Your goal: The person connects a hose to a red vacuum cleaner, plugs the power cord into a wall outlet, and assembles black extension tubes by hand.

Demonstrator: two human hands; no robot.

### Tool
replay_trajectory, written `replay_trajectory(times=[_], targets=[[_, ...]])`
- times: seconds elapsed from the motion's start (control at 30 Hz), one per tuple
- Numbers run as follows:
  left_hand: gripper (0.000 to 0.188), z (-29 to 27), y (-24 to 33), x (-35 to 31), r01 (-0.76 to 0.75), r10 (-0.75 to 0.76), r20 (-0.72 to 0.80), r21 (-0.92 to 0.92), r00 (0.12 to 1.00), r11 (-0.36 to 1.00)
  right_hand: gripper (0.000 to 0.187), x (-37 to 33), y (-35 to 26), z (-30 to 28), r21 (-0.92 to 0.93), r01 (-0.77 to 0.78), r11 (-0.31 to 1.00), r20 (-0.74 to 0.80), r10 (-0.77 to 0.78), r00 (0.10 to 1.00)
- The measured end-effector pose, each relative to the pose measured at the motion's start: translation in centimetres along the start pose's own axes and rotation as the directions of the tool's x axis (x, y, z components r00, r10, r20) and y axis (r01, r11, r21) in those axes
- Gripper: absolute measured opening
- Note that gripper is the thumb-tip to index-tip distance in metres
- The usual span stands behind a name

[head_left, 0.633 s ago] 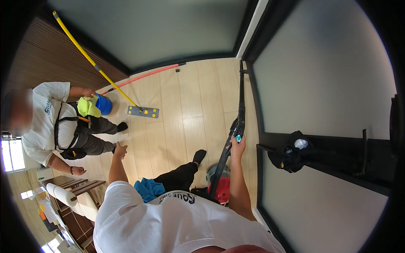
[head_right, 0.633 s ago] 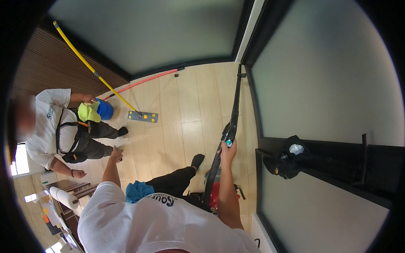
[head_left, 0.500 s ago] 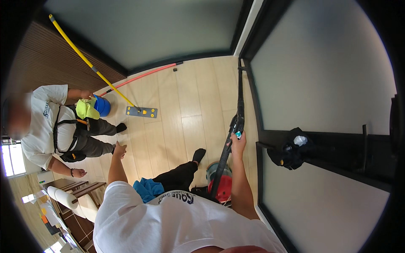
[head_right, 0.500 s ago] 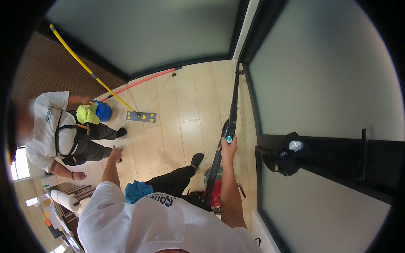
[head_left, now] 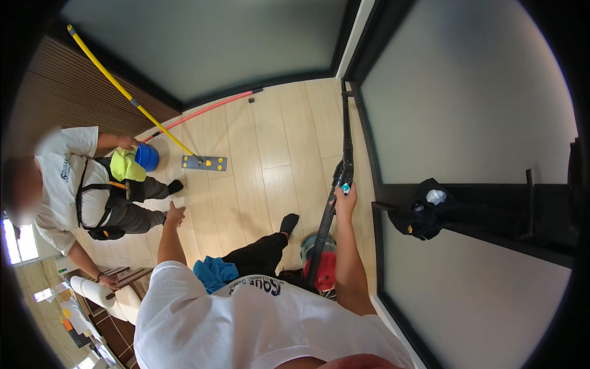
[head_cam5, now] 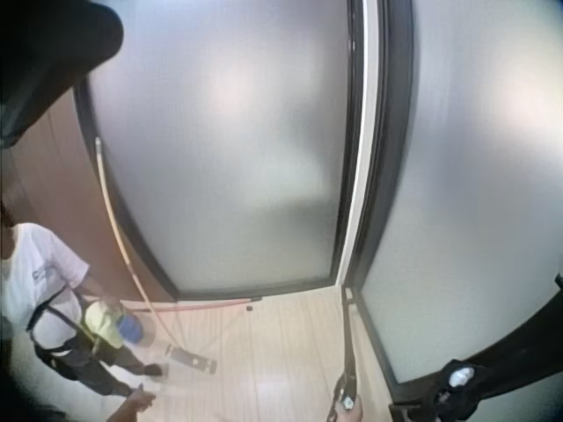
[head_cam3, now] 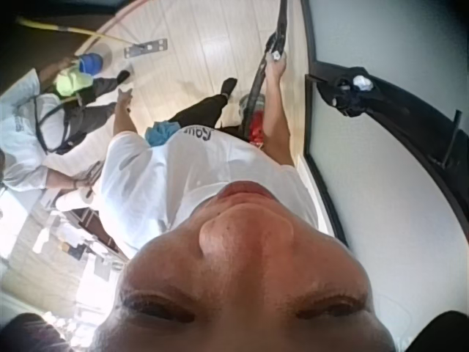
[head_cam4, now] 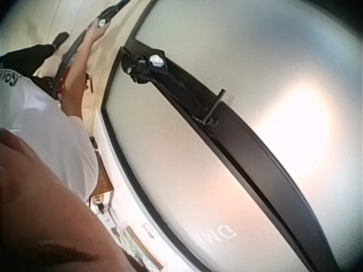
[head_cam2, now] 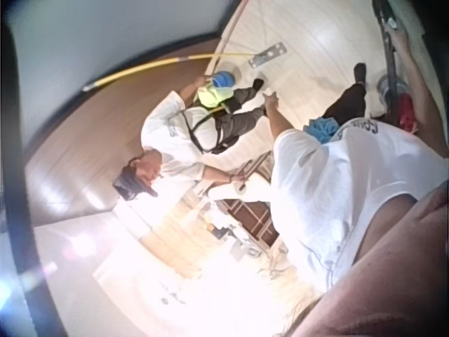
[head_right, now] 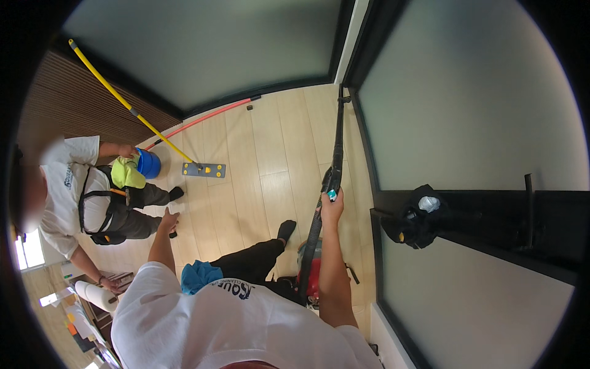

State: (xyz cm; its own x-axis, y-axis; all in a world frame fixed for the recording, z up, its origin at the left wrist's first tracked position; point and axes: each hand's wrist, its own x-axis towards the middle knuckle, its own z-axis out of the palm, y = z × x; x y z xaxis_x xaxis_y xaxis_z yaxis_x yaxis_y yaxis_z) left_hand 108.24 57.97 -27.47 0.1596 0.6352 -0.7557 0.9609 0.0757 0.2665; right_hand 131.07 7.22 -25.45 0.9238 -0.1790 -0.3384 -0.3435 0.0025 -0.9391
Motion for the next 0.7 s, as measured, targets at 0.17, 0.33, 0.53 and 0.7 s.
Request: replay_trajectory(times=[0.17,0.33,0.53,0.7], targets=[[0.077,0.0,0.0,1.3,0.010,-0.010,-0.034,0.023,0.999,1.000,0.043,-1.4,0.4,0.3,0.029,-0.061,0.998,-0.081,0.064,0.995],[0.078,1.9,0.9,3.3,-0.004,0.004,0.012,0.020,1.000,1.000,0.042,-1.2,-0.2,1.4,-0.066,-0.084,0.994,0.070,0.089,0.994],[0.080,3.0,5.3,5.5,-0.020,0.021,-0.009,0.063,1.000,0.998,0.040,1.7,0.8,5.6,-0.185,-0.085,0.979,0.246,0.130,0.961],[0.082,2.2,5.9,6.3,0.044,-0.042,-0.047,0.036,0.998,0.998,0.045,2.9,1.6,8.1,-0.229,-0.102,0.968,0.426,0.194,0.884]])
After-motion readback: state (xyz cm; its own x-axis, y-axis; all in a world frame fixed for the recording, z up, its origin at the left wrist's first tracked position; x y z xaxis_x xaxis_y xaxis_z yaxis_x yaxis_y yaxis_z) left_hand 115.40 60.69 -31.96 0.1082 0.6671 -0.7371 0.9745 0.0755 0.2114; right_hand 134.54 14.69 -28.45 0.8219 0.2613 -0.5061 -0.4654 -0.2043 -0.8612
